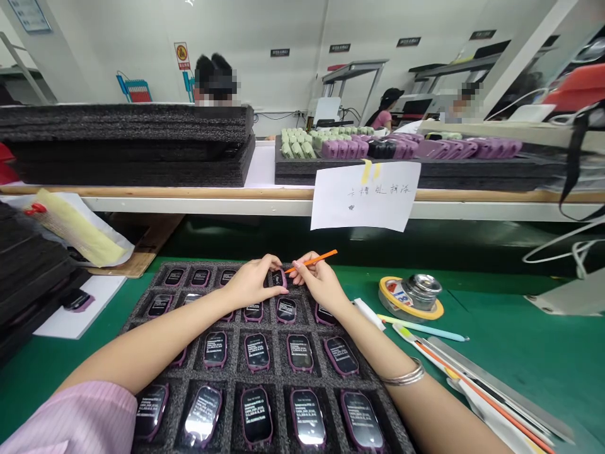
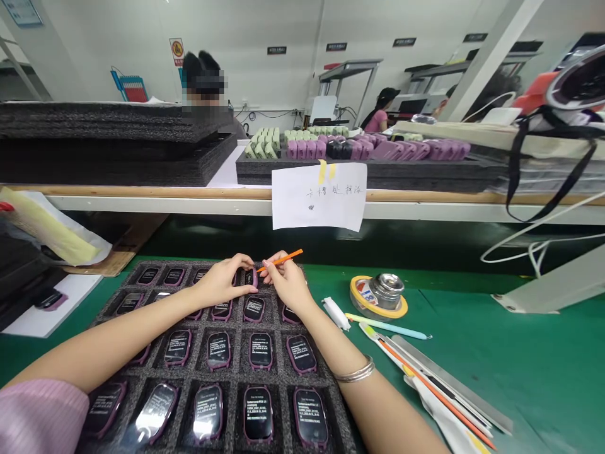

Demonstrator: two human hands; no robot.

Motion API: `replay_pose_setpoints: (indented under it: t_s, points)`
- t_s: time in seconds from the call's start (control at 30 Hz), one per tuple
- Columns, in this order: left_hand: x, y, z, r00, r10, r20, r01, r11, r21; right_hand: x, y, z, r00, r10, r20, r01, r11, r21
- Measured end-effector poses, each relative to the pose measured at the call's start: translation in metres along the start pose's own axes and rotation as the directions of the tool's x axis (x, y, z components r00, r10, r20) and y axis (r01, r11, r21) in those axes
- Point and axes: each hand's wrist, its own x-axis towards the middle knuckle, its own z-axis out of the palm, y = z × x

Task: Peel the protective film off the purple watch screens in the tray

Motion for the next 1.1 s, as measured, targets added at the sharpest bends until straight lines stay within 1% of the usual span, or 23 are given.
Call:
replay_pose_setpoints:
  t_s: [0.27,0.43,0.57,0.6,0.67,0.73,0.8,0.87,0.97,1.1]
  points:
    - [0.000,-0.001,0.001,1.000,0.024,-0.011,-0.024,1.000,-0.007,0.000,0.002,0.000,1.000,-0.010,0.004,0.010,1.000,-0.026]
    - [0.000,-0.003,0.000,0.999,0.039,-0.016,-0.039,0.999,0.016,0.000,0.001,0.000,1.000,-0.024,0.016,0.025,0.999,-0.043]
    - [-0.002,0.005,-0.005,0.995,0.099,-0.033,-0.096,0.993,0.072,0.000,0.000,0.001,1.000,-0.030,0.008,0.030,0.998,-0.061]
    - [-0.003,0.010,-0.006,0.991,0.129,-0.025,-0.127,0.988,0.085,0.000,0.000,0.002,1.000,-0.029,0.006,0.030,0.997,-0.064]
    - [-0.006,0.021,-0.007,0.977,0.209,0.035,-0.211,0.973,0.094,0.000,-0.002,0.002,1.000,-0.027,-0.001,0.027,0.997,-0.066]
    - [-0.011,0.032,-0.006,0.948,0.290,0.131,-0.302,0.949,0.087,0.000,-0.005,0.001,0.999,-0.027,-0.018,0.025,0.998,-0.062]
    - [-0.015,0.038,-0.005,0.922,0.334,0.197,-0.356,0.930,0.089,-0.002,-0.009,-0.002,0.998,-0.030,-0.051,0.028,0.998,-0.055]
    - [-0.020,0.039,-0.005,0.920,0.333,0.207,-0.359,0.927,0.107,-0.009,-0.016,-0.005,0.995,-0.038,-0.089,0.034,0.998,-0.048]
    - [-0.029,0.033,-0.008,0.940,0.298,0.168,-0.319,0.940,0.119,-0.030,-0.024,-0.006,0.991,-0.050,-0.124,0.044,0.998,-0.053]
    - [-0.037,0.030,-0.008,0.955,0.271,0.121,-0.283,0.954,0.098,-0.059,-0.029,0.002,0.988,-0.085,-0.130,0.069,0.990,-0.122]
